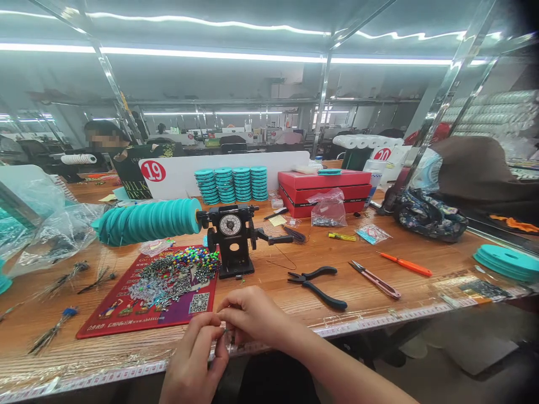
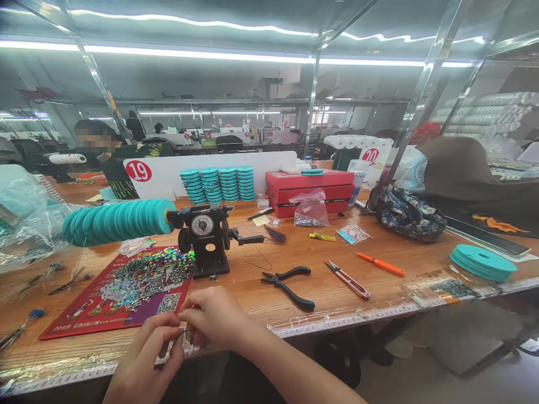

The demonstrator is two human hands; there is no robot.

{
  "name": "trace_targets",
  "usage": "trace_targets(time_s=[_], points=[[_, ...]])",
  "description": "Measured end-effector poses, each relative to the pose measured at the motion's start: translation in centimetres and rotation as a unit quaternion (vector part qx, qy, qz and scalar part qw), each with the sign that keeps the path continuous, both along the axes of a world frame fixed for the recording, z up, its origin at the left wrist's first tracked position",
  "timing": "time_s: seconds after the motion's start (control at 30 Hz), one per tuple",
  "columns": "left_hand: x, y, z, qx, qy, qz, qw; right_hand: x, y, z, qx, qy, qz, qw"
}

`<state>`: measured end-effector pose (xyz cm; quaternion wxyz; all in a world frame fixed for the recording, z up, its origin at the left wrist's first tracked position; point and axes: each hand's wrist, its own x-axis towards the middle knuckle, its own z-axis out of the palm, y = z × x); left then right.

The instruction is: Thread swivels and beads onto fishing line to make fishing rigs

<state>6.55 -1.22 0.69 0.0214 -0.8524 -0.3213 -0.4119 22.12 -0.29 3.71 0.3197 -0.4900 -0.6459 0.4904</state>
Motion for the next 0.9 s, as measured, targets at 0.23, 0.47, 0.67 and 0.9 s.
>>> trace_targets(time_s=[0.23, 0.47, 0.67, 0.9], points=[[-0.5, -0.4, -0.4, -0.259, -0.094, -0.01, 0.961, 0.1, -2.4, 1.1, 0.191, -0.185, -0.12, 0.957], [-0.1, -0.7, 0.0, -0.646, -0.368, -0.002, 0.669, -2.4, -5.6, -2.6, 0.264, -0.208, -0.184, 0.924], [-0.2, -0.9, 0.3, -0.665, -0.369, -0.007, 0.649, -2.8, -5.3, -3.4, 0.052, 0.001, -0.093, 0.994], [-0.9, -1.2, 1.7, -0.475, -0.18, -0.006, 0.861, -0.8, -5.2, -1.1, 0.397, -0.264, -0.061, 0.877]])
